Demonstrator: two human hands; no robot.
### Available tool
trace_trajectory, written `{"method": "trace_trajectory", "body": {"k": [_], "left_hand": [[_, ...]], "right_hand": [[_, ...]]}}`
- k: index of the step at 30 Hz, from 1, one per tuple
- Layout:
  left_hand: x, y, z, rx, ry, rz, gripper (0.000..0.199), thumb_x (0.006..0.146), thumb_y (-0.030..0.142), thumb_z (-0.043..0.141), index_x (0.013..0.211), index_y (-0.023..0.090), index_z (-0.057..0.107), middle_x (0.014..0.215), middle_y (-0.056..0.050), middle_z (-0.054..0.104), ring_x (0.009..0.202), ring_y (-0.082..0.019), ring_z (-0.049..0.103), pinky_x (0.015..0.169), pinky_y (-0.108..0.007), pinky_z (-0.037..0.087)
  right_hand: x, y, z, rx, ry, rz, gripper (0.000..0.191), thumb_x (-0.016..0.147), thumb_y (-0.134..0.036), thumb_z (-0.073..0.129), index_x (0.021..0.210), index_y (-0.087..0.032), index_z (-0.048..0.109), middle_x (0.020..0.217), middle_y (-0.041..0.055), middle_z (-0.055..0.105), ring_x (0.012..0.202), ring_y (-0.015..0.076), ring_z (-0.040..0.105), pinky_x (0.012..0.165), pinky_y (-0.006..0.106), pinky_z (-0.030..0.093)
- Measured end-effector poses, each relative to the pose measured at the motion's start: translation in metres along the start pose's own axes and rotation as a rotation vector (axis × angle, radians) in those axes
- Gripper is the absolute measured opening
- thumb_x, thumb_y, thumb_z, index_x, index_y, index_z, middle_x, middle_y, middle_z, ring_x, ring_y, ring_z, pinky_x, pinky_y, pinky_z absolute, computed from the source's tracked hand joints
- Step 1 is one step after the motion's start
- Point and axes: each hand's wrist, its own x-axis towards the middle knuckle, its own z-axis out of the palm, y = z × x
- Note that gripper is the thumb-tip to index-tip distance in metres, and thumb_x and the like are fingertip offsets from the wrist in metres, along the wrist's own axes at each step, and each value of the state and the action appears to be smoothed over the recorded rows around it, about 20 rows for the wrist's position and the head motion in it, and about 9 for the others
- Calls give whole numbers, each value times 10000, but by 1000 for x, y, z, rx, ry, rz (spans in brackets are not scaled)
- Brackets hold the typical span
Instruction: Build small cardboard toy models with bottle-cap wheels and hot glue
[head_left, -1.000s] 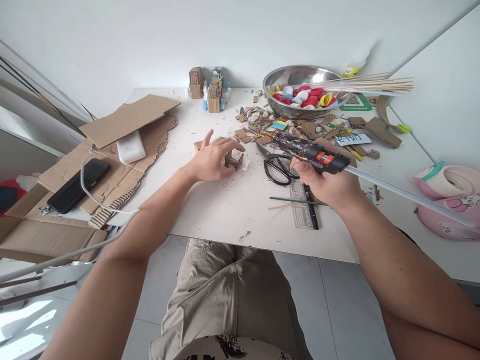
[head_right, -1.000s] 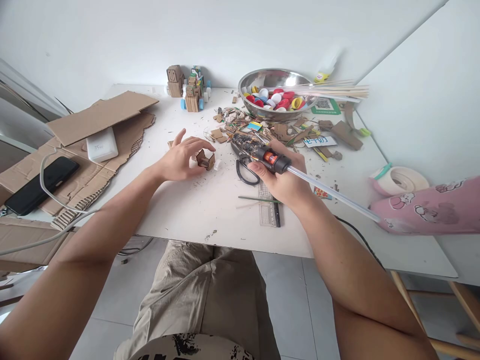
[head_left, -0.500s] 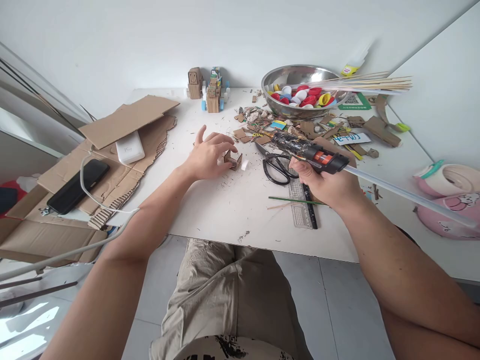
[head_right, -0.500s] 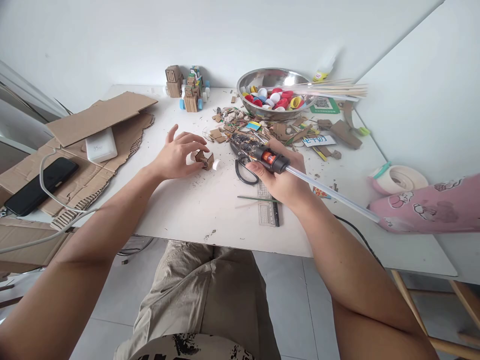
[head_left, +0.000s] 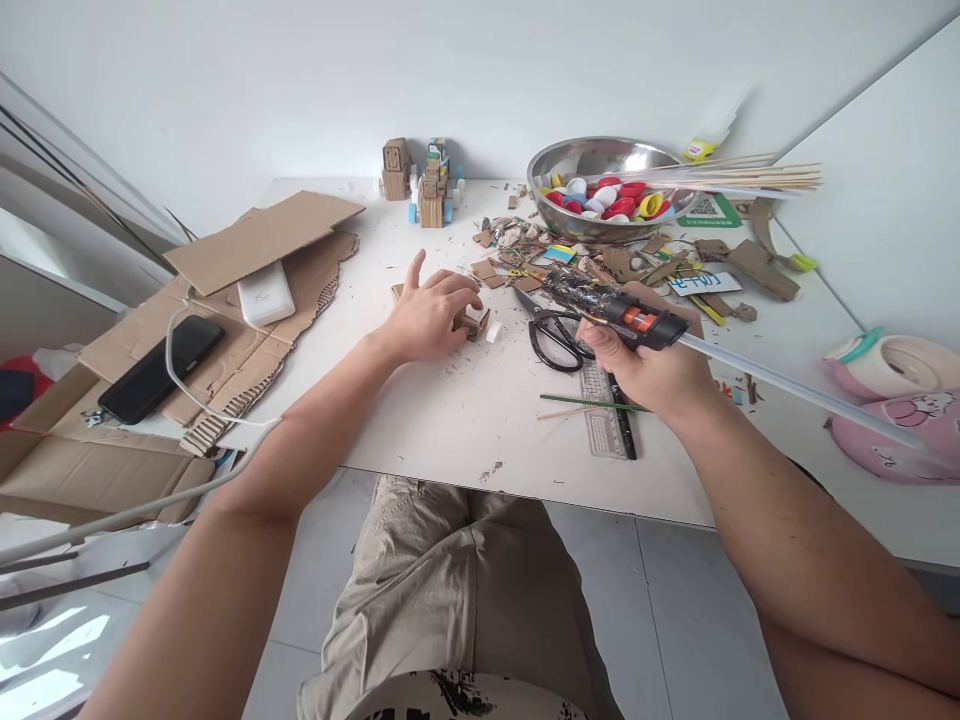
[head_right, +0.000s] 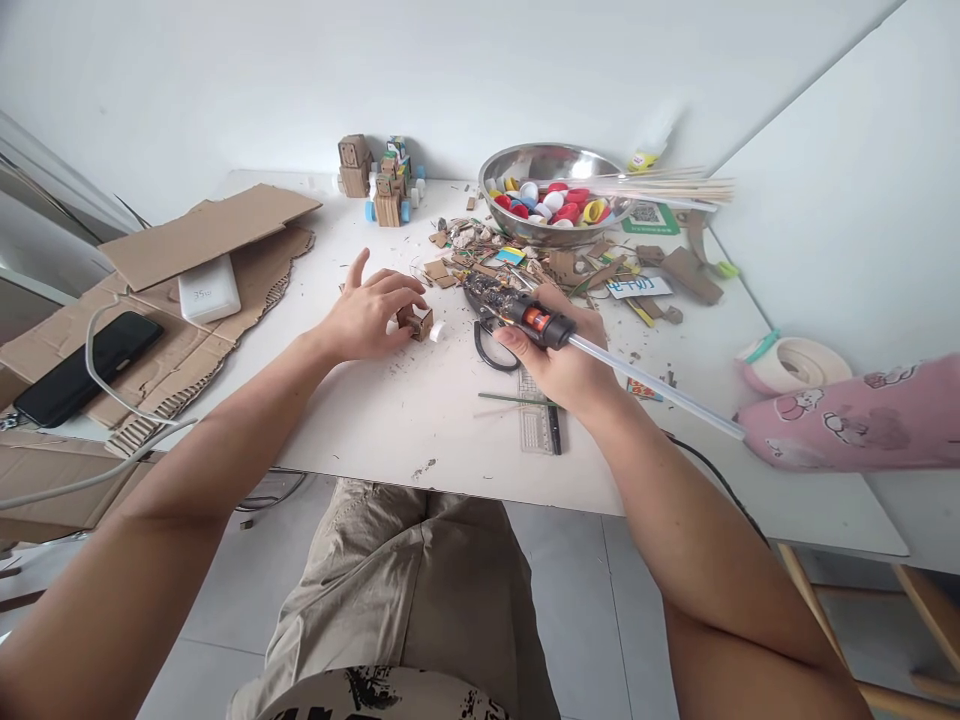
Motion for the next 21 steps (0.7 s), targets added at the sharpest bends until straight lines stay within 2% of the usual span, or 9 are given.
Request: {"method": "trace_trajectory", "body": {"k": [4, 7, 10, 14, 16, 18, 21], "left_hand": [[-3, 2, -4, -79, -7, -35, 558, 897, 289, 598, 1441, 291, 726, 1426, -78, 786, 1428, -363, 682, 1425, -799, 85], [-4, -4, -11, -147, 2, -51, 574, 924, 362, 625, 1491, 289, 682, 1495, -81, 758, 1454, -350, 669, 1426, -740, 185], [-2, -16, -15, -185, -24, -58, 553, 873, 422, 713, 1410, 293, 729, 1457, -76, 784, 1414, -347, 699, 1398, -699, 289], [0, -26, -13, -207, -33, -111, 316, 835, 417, 746, 1126, 323, 824, 1195, -27, 866, 1254, -344, 778, 1393, -748, 234], [0, -24, -11, -215, -23, -110, 215, 832, 406, 756, 1016, 325, 831, 1122, -21, 872, 1227, -348, 785, 1390, -766, 213], [-1, -19, -12, -210, -31, -105, 196, 827, 404, 776, 997, 323, 831, 1100, -25, 871, 1240, -358, 778, 1388, -786, 184], [-3, -11, -15, -199, -60, -115, 222, 823, 415, 818, 1025, 323, 835, 1153, -34, 865, 1305, -372, 752, 1389, -799, 135]], "right_hand": [[3, -4, 0, -2, 7, -5, 738, 842, -1065, 472, 813, -329, 526, 703, 30, 635, 581, 251, 584, 600, 433, 536], [8, -6, -7, -64, 52, 11, 796, 797, -1119, 403, 786, -326, 478, 644, 18, 580, 552, 235, 528, 587, 423, 502], [14, 1, -23, -187, 142, 90, 721, 835, -1052, 493, 793, -333, 451, 670, 38, 602, 607, 249, 564, 656, 428, 522], [23, 18, -53, -306, 210, 263, 512, 916, -750, 717, 804, -338, 434, 718, 75, 634, 738, 305, 657, 754, 441, 548], [24, 21, -66, -364, 171, 321, 438, 914, -588, 796, 800, -335, 457, 726, 70, 640, 797, 316, 691, 790, 429, 546], [22, 19, -74, -405, 88, 345, 428, 883, -526, 856, 774, -331, 490, 726, 59, 654, 793, 303, 692, 754, 404, 533], [10, 13, -79, -379, -77, 328, 543, 798, -673, 922, 696, -326, 517, 658, 24, 643, 660, 240, 610, 595, 355, 464]]}}
